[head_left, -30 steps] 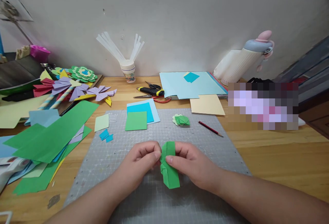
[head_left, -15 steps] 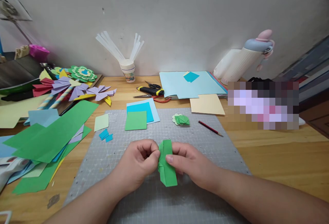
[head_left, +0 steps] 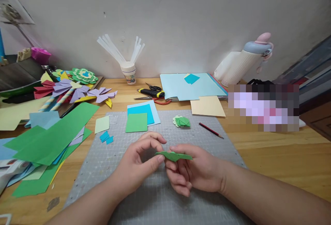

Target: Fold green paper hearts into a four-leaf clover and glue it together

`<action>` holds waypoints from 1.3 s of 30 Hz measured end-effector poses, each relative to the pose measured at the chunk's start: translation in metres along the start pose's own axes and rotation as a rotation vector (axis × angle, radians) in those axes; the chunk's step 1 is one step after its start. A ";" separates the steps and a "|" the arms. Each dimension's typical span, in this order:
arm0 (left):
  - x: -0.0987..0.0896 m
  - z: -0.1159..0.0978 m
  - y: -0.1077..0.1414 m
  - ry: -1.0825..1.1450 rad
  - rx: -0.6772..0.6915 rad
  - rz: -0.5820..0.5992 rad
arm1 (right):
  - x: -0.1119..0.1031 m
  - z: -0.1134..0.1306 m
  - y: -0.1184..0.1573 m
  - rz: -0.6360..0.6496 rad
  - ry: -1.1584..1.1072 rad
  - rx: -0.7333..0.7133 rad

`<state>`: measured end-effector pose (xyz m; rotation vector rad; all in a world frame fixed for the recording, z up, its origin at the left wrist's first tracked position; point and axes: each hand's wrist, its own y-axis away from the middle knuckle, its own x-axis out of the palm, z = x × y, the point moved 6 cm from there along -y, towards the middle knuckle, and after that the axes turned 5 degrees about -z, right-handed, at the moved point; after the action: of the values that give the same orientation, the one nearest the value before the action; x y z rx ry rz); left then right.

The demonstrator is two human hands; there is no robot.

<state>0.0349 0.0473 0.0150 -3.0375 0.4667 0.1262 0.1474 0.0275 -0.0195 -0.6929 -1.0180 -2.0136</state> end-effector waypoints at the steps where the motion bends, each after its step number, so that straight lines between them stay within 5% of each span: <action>1: 0.000 0.002 -0.001 0.034 -0.029 0.000 | -0.005 0.004 -0.001 -0.075 0.018 -0.063; 7: 0.000 0.006 -0.004 -0.086 -0.072 -0.036 | -0.018 0.037 0.017 -0.517 0.385 -0.609; 13: 0.004 0.000 -0.003 -0.308 -0.018 -0.050 | 0.005 0.041 0.025 -0.564 0.969 -0.830; 31: 0.008 0.016 -0.001 0.227 -0.266 0.030 | 0.004 0.041 0.021 -0.500 0.840 -0.805; 35: -0.002 0.009 -0.001 0.069 -0.111 -0.145 | 0.001 0.040 0.023 -0.557 0.872 -0.815; 39: -0.003 -0.005 0.001 -0.238 0.096 -0.178 | -0.002 0.038 0.024 -0.608 0.878 -0.811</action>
<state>0.0320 0.0472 0.0201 -2.9009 0.1791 0.4350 0.1730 0.0508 0.0098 0.2242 0.1811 -2.8534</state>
